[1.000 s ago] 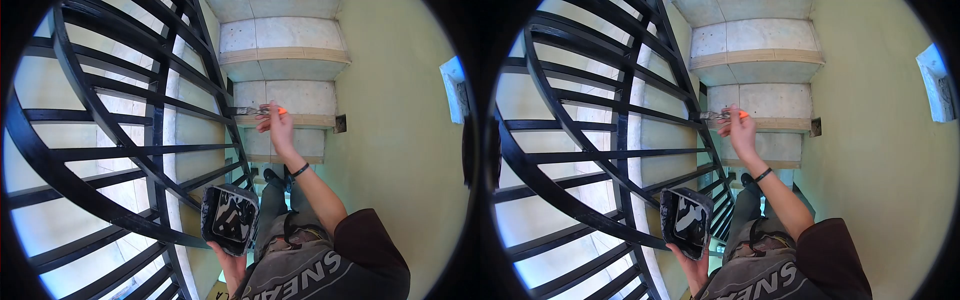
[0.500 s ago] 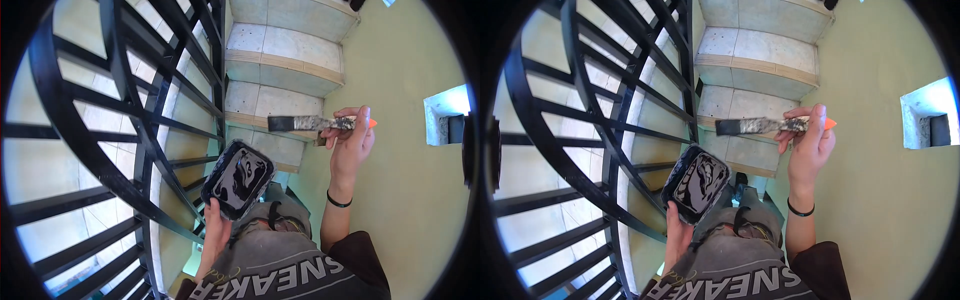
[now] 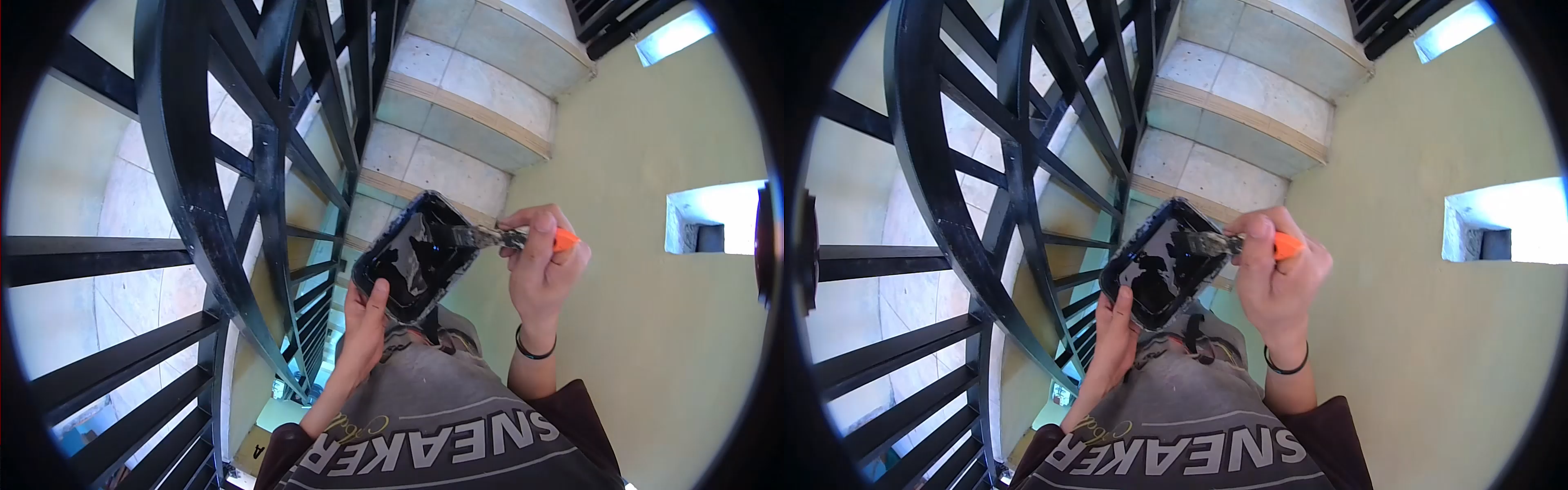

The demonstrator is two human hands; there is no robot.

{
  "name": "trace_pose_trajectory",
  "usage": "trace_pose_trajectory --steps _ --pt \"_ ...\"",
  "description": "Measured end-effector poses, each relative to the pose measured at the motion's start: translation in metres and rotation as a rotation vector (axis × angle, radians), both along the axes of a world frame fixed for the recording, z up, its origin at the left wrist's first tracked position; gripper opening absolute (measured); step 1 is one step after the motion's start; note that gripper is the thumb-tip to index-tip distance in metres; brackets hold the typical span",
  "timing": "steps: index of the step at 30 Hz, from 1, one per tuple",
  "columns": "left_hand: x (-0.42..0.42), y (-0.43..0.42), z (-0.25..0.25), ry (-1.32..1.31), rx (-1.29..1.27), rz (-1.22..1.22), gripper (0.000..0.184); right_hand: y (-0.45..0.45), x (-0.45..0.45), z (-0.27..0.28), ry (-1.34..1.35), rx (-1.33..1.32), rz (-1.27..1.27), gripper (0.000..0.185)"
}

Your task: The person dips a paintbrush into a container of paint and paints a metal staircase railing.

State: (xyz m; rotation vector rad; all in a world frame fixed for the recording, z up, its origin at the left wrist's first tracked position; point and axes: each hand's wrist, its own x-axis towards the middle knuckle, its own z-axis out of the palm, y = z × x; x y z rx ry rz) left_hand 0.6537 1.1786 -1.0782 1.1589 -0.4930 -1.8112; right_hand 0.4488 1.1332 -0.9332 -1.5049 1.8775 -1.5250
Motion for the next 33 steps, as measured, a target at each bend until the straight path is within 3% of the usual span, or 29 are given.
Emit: trace_pose_trajectory --steps 7,16,25,33 --pt "0.007 -0.015 0.015 0.058 -0.033 -0.014 0.052 -0.014 0.013 -0.002 0.375 -0.078 0.110 0.018" --pt "0.015 -0.022 0.018 0.106 -0.006 -0.030 0.055 -0.025 0.017 -0.025 0.556 -0.108 0.118 0.021" --pt "0.017 -0.025 0.023 0.072 -0.060 -0.053 0.051 -0.019 0.021 -0.017 0.579 -0.121 0.084 0.020" --pt "0.025 -0.027 0.016 0.021 -0.034 -0.101 0.049 0.007 0.031 -0.005 0.385 -0.078 0.027 0.015"
